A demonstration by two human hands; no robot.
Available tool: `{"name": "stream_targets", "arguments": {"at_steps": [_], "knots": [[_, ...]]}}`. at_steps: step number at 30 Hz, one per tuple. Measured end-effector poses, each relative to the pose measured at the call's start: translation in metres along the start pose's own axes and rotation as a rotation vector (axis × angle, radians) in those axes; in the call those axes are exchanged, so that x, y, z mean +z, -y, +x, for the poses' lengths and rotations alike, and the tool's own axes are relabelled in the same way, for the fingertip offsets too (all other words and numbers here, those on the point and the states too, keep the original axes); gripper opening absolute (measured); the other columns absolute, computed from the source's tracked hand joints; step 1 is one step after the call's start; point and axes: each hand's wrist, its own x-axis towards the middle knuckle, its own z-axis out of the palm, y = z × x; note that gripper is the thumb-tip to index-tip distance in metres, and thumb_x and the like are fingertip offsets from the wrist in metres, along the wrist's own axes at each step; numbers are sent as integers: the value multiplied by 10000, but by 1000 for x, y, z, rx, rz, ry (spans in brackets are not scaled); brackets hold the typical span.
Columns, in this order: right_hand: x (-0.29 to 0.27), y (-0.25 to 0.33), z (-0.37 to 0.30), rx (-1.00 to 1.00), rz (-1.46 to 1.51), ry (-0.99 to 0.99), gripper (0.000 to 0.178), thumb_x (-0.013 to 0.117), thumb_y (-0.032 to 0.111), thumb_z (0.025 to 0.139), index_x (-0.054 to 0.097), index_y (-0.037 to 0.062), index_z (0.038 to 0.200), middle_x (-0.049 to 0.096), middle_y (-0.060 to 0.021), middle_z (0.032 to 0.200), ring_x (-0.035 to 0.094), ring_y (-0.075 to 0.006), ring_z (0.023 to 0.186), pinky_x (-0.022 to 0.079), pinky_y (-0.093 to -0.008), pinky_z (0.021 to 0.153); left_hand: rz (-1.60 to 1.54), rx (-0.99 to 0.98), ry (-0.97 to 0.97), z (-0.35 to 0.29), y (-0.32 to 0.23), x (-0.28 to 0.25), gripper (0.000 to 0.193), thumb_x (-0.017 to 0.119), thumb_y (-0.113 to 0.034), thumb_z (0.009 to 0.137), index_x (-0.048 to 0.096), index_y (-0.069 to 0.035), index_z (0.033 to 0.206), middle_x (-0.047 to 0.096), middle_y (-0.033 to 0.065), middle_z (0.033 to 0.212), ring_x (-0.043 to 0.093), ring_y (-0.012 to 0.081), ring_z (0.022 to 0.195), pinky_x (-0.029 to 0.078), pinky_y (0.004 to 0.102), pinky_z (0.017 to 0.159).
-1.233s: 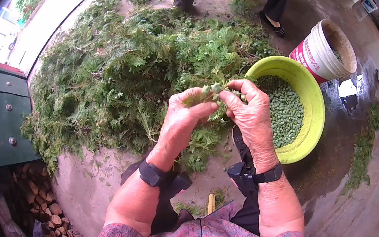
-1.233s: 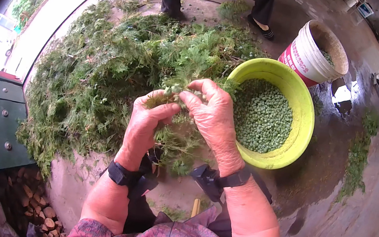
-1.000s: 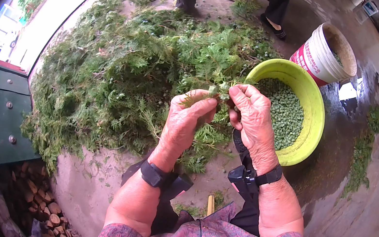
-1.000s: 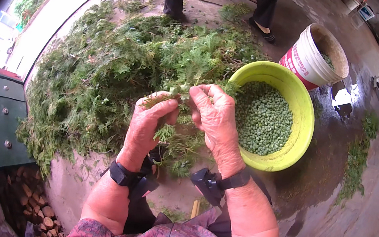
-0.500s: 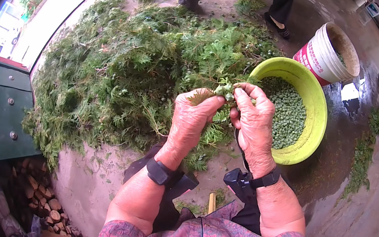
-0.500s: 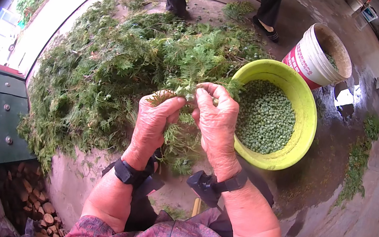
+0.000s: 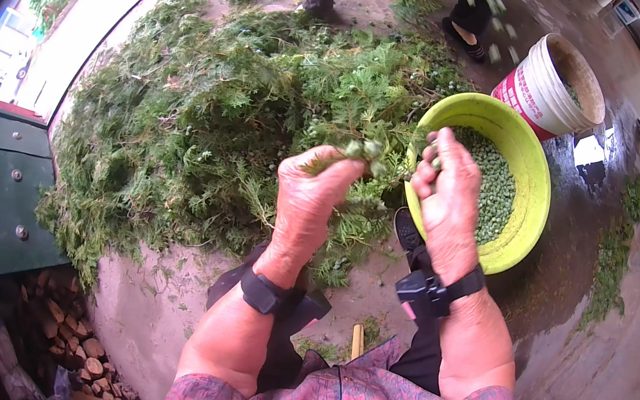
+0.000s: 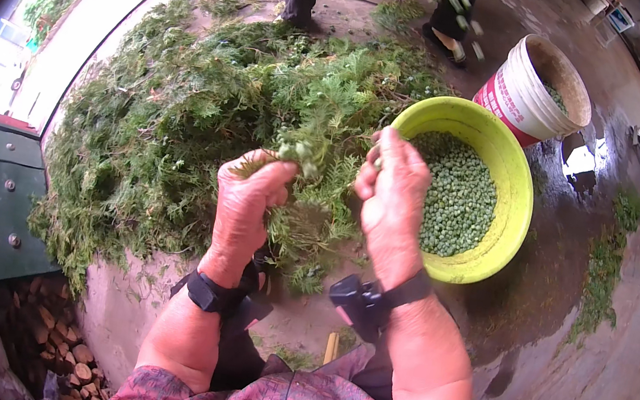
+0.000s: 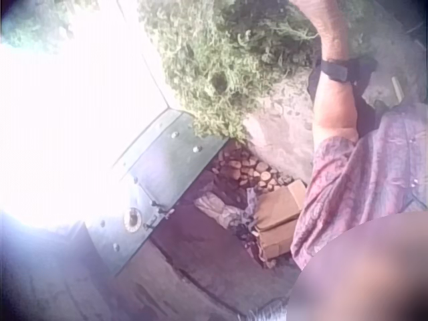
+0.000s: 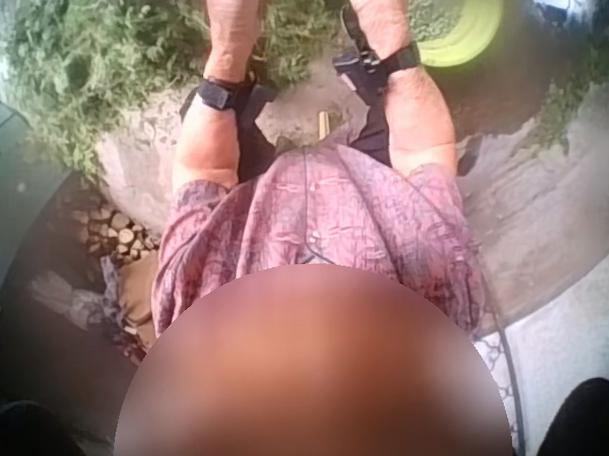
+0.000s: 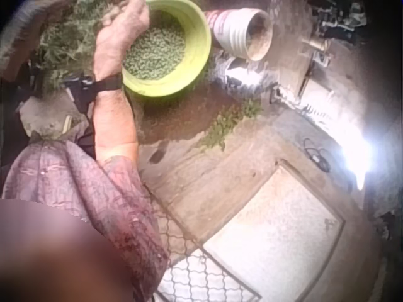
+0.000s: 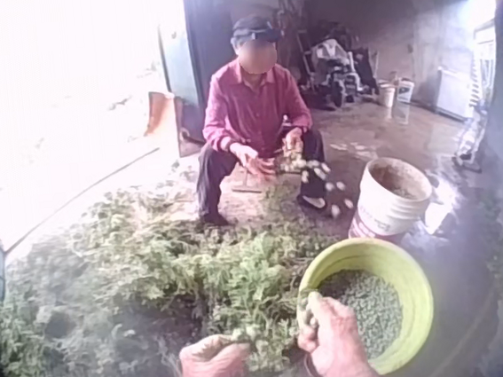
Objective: Picking small green berries or buds from evergreen branches by hand.
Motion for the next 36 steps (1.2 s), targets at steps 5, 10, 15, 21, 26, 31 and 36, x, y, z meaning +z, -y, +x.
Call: {"name": "stream_targets", "arguments": {"at_steps": [5, 10, 15, 21, 26, 31, 36], "knots": [[6, 5, -6, 42, 16, 14, 141, 571, 165, 876, 561, 28, 911, 560, -51, 765, 504, -97, 568, 361, -213, 417, -113, -4, -67, 13, 9, -8, 14, 610, -27, 783, 613, -30, 769, 464, -46, 552, 372, 39, 472, 310, 203, 469], [2, -4, -12, 168, 13, 158, 145, 583, 170, 870, 576, 38, 931, 577, -46, 784, 521, -93, 583, 373, -211, 420, -120, 3, -52, 12, 8, -5, 79, 607, -58, 811, 625, -22, 880, 492, -69, 600, 375, 8, 490, 272, 183, 433], [14, -9, -25, 49, -267, 288, 231, 664, 137, 811, 584, 30, 1000, 565, 31, 706, 498, -28, 566, 391, -183, 445, -97, 19, -19, 10, 10, -3, 89, 613, -62, 816, 627, -21, 894, 506, -71, 622, 378, -1, 499, 275, 171, 435], [18, -13, -27, -146, -563, 289, 255, 669, 137, 799, 592, 26, 1016, 607, 10, 768, 483, -16, 591, 417, -172, 523, -102, -54, 9, 5, 8, 4, 82, 625, -59, 807, 614, -16, 876, 529, -49, 629, 394, 6, 494, 265, 166, 428], [16, -7, -23, -110, -634, 317, 235, 654, 162, 818, 587, 12, 987, 583, 13, 725, 471, -18, 551, 397, -184, 469, -124, -80, 32, 5, 6, -2, 104, 640, -82, 792, 632, -28, 881, 565, -40, 692, 434, 11, 543, 318, 175, 464], [9, 2, -19, 300, -79, 427, 213, 584, 223, 876, 569, 11, 877, 531, -11, 697, 465, -64, 500, 350, -198, 400, -259, -205, 106, 12, 6, -12, 65, 652, -106, 749, 605, -76, 782, 525, -51, 655, 468, 70, 557, 387, 248, 542], [9, 12, -18, 182, 74, 423, 204, 553, 227, 890, 574, 24, 880, 594, -82, 768, 534, -96, 563, 375, -196, 416, -229, -147, 121, 11, 8, -10, 64, 655, -93, 767, 610, -64, 802, 509, -58, 643, 422, 44, 539, 348, 215, 510]]}}
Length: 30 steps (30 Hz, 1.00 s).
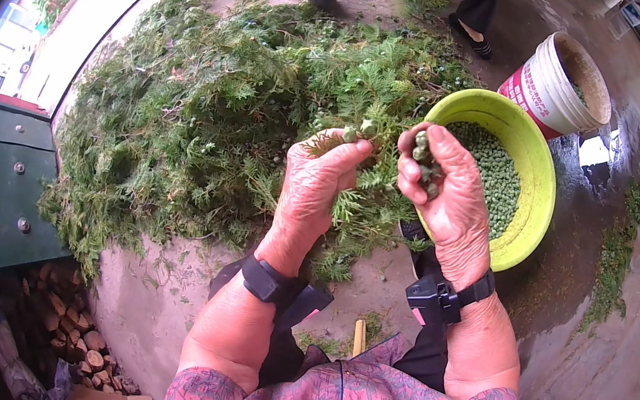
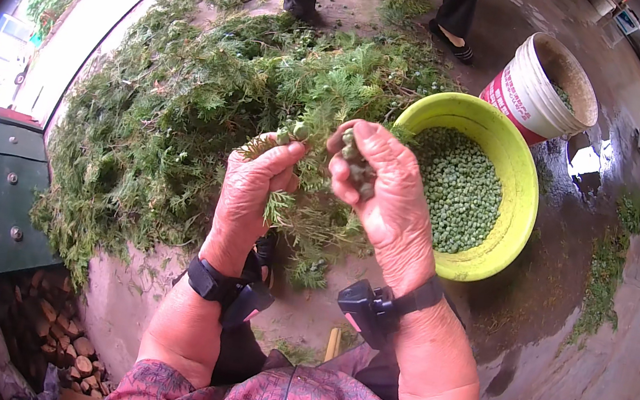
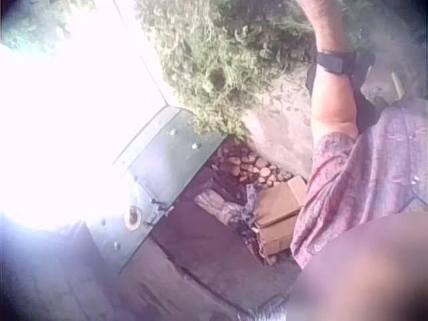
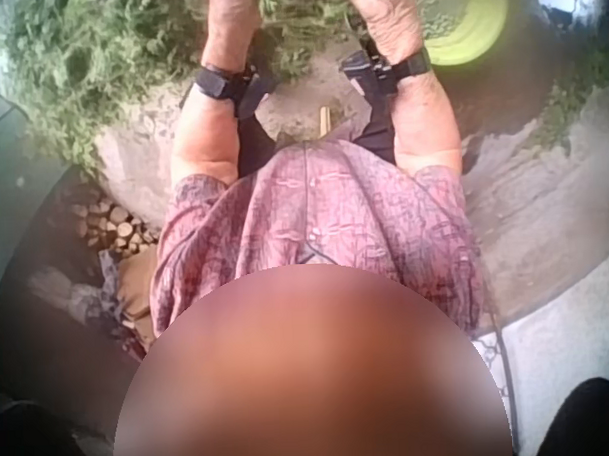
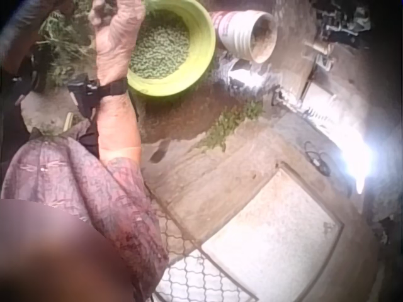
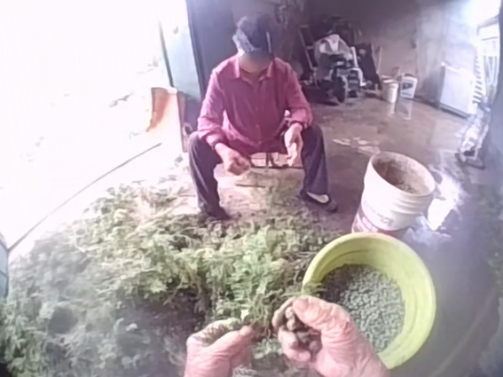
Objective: Picking small green berries or buds from evergreen branches by hand.
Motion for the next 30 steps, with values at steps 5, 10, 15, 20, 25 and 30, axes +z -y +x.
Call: {"name": "stream_targets", "arguments": {"at_steps": [5, 10, 15, 20, 25, 30], "knots": [[12, -6, -14, 149, -230, 200, 170, 568, 175, 860, 596, 24, 933, 627, -52, 753, 560, -61, 533, 403, -150, 413, 92, 119, -269, 4, 1, -3, 95, 644, -91, 794, 646, -33, 869, 508, -50, 623, 402, 40, 528, 304, 199, 479], [11, -32, -28, 492, -399, 185, 187, 591, 201, 854, 599, 32, 935, 607, -37, 725, 534, -55, 491, 384, -161, 392, 147, 215, -401, 10, -6, -13, 74, 658, -81, 785, 646, -38, 844, 508, -45, 610, 401, 45, 510, 294, 194, 476], [-16, -32, -13, 178, -201, -279, 210, 561, 208, 867, 556, 14, 947, 559, -63, 775, 555, -141, 666, 465, -238, 516, 79, 276, -329, 9, -8, -16, 112, 653, -88, 798, 642, -27, 891, 524, -39, 613, 408, 38, 505, 290, 186, 463], [-42, 36, -7, -397, -111, -612, 417, 540, 348, 886, 494, 11, 1126, 505, -138, 1026, 488, -223, 995, 411, -428, 905, 138, 219, -273, 5, -7, -13, 121, 644, -116, 812, 651, -51, 914, 521, -43, 575, 396, 19, 447, 257, 179, 397], [-40, 42, -12, -621, -588, -714, 539, 517, 375, 891, 425, -8, 1260, 446, -135, 1261, 402, -222, 1168, 266, -438, 1010, 115, 142, -171, 6, -4, -10, 112, 635, -128, 825, 648, -40, 893, 528, -35, 605, 427, 31, 506, 297, 187, 449], [-41, 39, 2, -800, -698, -567, 295, 542, 155, 895, 545, -36, 1120, 576, -101, 1070, 544, -155, 985, 430, -273, 866, 285, 64, -14, 0, -4, -1, 99, 630, -158, 837, 657, -62, 839, 524, -46, 572, 422, 14, 478, 292, 181, 425]]}}
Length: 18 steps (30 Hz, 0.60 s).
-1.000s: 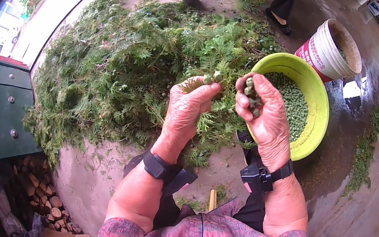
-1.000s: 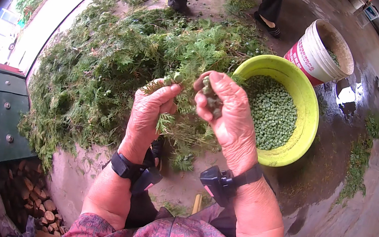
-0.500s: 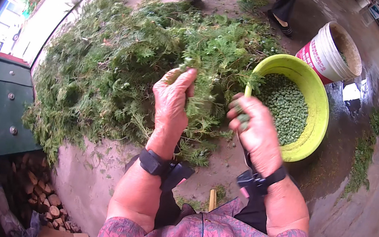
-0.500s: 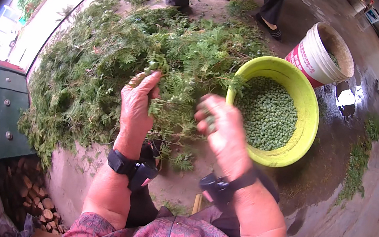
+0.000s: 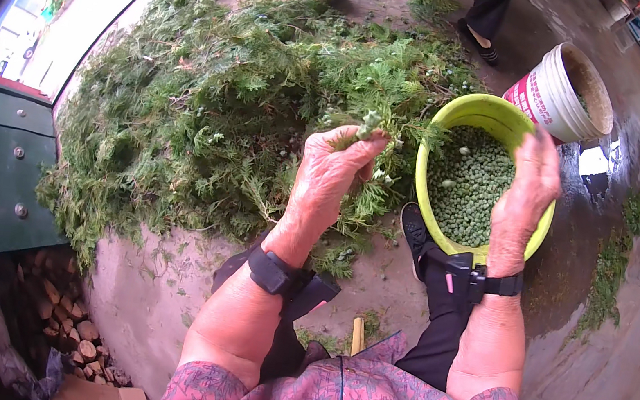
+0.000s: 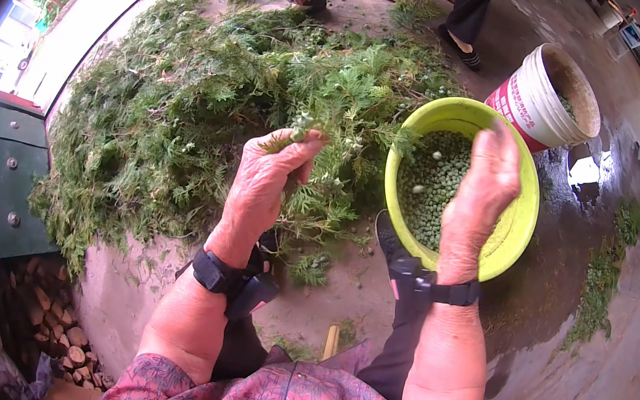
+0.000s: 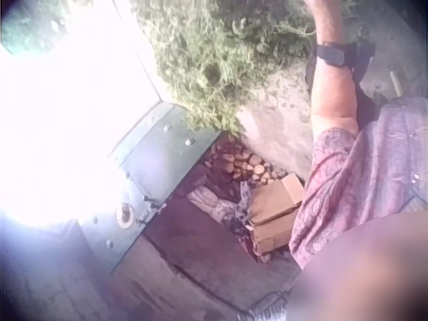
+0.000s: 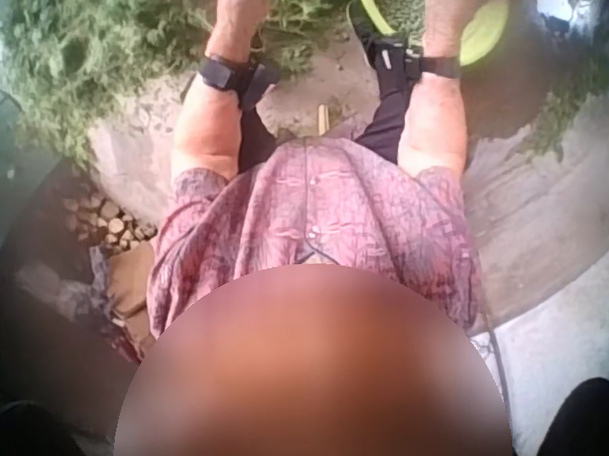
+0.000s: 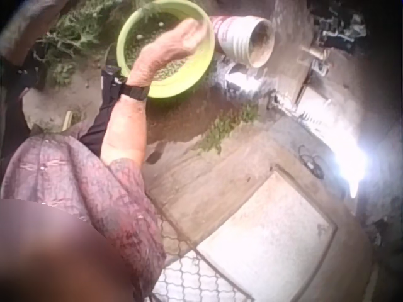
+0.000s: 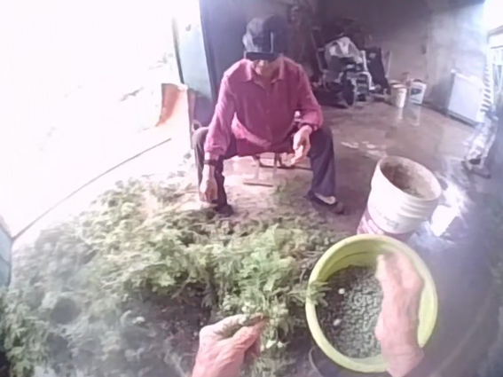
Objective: Picking small green berries or buds from evergreen branches by hand.
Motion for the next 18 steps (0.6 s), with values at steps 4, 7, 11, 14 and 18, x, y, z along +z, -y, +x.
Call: {"name": "stream_targets", "arguments": {"at_steps": [4, 7, 11, 14, 18], "knots": [[26, 13, -29, -88, -195, 435, 217, 610, 3, 794, 636, 63, 1001, 607, -63, 972, 570, -153, 923, 467, -285, 812, 79, -9, 34, -1, 6, 2, 114, 627, -169, 829, 676, -79, 881, 521, -48, 570, 409, 24, 482, 268, 188, 436], [42, 22, -42, -406, -292, 640, 309, 581, -68, 735, 648, 104, 982, 562, -103, 1075, 543, -234, 1007, 458, -308, 848, 138, 4, 79, -2, 5, 8, 114, 626, -182, 834, 664, -76, 819, 498, -56, 558, 395, 17, 485, 268, 186, 438], [49, 15, -45, -476, -378, 777, 326, 556, -58, 731, 624, 87, 1016, 529, -146, 1143, 510, -291, 1064, 431, -339, 897, 256, 12, 125, -4, 6, 6, 137, 631, -180, 836, 647, -58, 775, 478, -62, 554, 396, 11, 498, 280, 187, 445], [46, 7, -44, -449, -390, 819, 251, 576, -5, 751, 610, 53, 993, 534, -161, 1126, 520, -305, 1054, 437, -343, 880, 250, 31, 122, -4, 5, 6, 108, 641, -156, 828, 649, -51, 804, 504, -54, 583, 428, 17, 525, 311, 188, 458], [41, 7, -43, -286, -327, 721, 211, 616, 16, 742, 604, 37, 951, 582, -131, 1019, 583, -266, 938, 460, -330, 811, 87, -58, 64, -5, -1, 11, 107, 649, -121, 817, 644, -32, 876, 583, -17, 662, 513, 44, 584, 387, 189, 497]]}}
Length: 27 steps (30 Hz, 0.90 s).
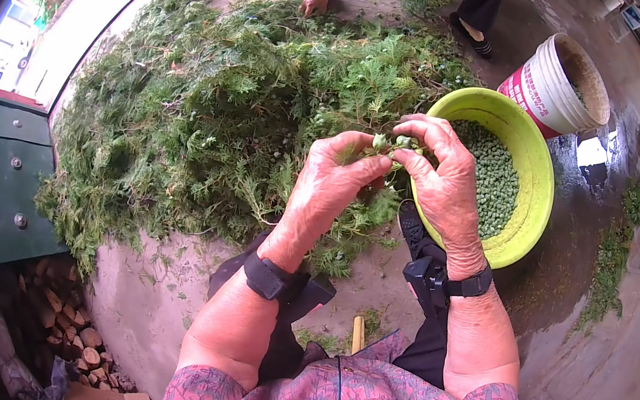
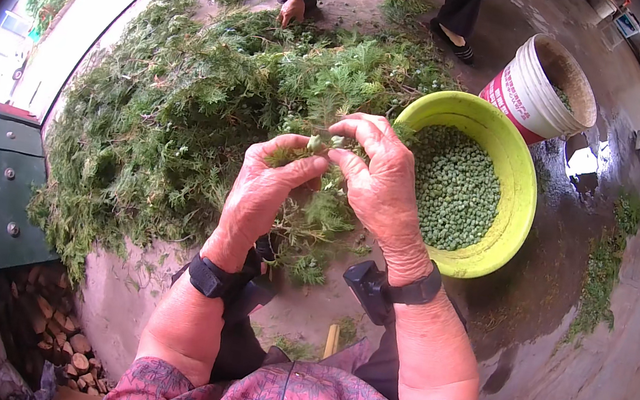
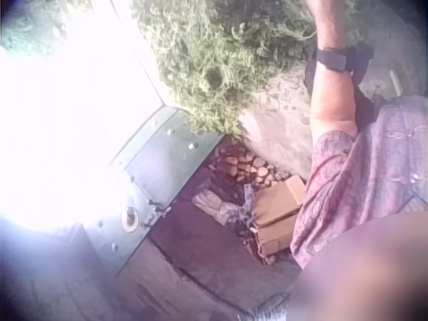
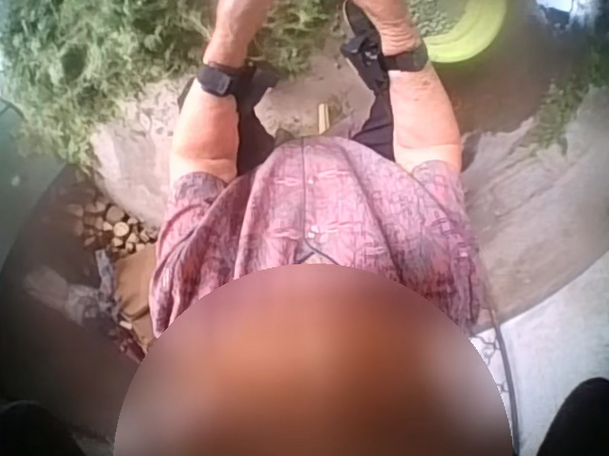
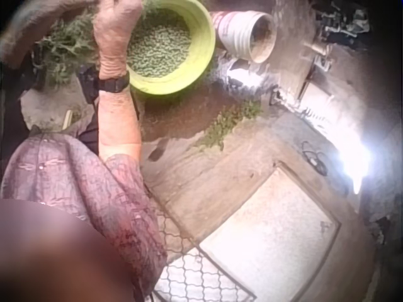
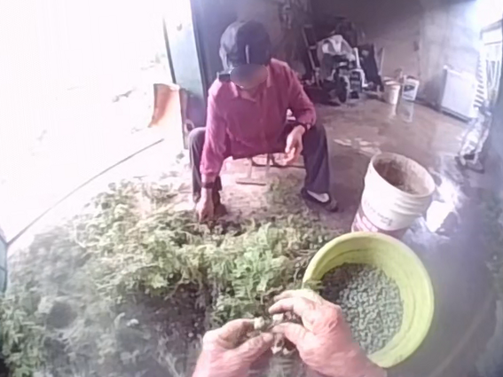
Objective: Picking small green berries or buds from evergreen branches by hand.
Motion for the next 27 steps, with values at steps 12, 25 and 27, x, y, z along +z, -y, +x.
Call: {"name": "stream_targets", "arguments": {"at_steps": [12, 25, 27], "knots": [[3, -2, 6, 474, 566, -417, 151, 601, 4, 809, 560, -2, 955, 608, -48, 807, 581, -106, 690, 484, -208, 600, 85, 102, -44, -6, 3, -2, 109, 642, -97, 803, 619, -29, 721, 567, -7, 572, 480, 42, 495, 360, 197, 451], [3, 11, 5, 103, 98, 107, 265, 671, 87, 756, 617, 32, 1009, 602, -87, 801, 566, -161, 691, 456, -280, 649, 264, 222, -96, -2, 9, -1, 78, 622, -91, 812, 648, -28, 774, 579, -17, 603, 486, 22, 535, 372, 186, 481], [9, 4, 3, 127, 72, 144, 282, 673, 91, 753, 614, 30, 1021, 602, -99, 801, 571, -166, 704, 459, -281, 661, 262, 295, -100, -3, 10, -3, 76, 627, -94, 807, 653, -26, 786, 576, -21, 603, 478, 19, 535, 350, 178, 473]]}}
